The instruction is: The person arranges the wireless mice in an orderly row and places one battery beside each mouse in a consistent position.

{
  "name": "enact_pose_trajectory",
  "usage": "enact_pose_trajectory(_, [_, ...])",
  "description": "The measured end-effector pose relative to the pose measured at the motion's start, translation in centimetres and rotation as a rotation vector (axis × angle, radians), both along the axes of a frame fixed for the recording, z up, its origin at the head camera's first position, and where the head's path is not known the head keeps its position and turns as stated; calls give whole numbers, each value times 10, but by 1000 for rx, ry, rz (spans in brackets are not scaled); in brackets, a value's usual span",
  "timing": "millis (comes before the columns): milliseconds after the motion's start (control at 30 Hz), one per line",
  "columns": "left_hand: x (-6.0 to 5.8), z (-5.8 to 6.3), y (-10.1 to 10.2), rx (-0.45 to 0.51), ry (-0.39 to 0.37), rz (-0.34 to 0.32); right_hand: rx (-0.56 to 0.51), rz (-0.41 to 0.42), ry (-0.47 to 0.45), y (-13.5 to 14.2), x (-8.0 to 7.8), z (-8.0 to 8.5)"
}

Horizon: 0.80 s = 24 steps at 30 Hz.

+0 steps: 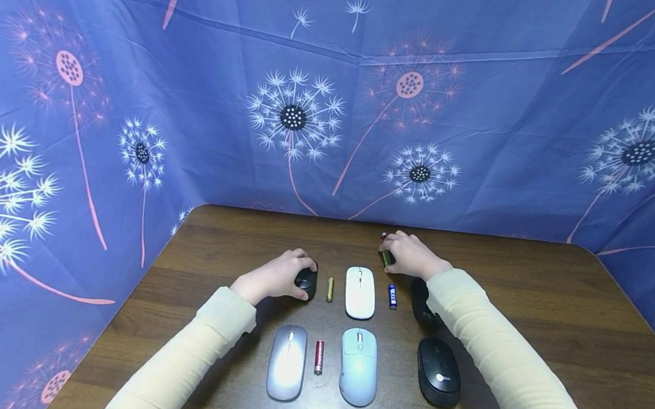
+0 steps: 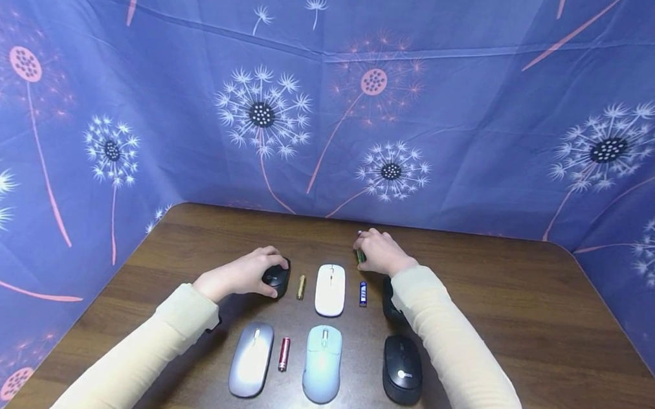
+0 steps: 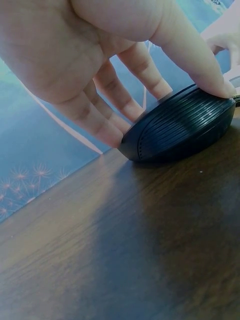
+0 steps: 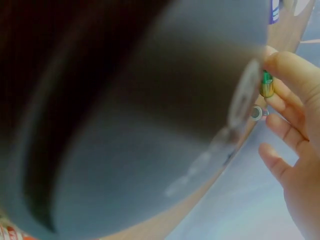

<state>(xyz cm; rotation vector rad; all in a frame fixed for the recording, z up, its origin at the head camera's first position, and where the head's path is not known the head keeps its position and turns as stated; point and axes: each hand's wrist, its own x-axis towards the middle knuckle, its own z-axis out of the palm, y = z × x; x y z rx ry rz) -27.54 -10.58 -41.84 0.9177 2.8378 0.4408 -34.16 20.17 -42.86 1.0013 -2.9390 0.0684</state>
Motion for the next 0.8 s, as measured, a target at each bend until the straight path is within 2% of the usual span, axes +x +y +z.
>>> enact_pose_trajectory(267, [1, 1, 1, 6, -9, 3, -19, 18, 9, 2, 3, 1])
enact_pose_trajectory(400, [0, -1, 0, -9, 13, -9, -28, 37, 35, 3, 3, 4])
enact_pose_trajectory(800, [-3, -3, -1, 0, 30, -21, -150, 92, 75, 11, 5, 19])
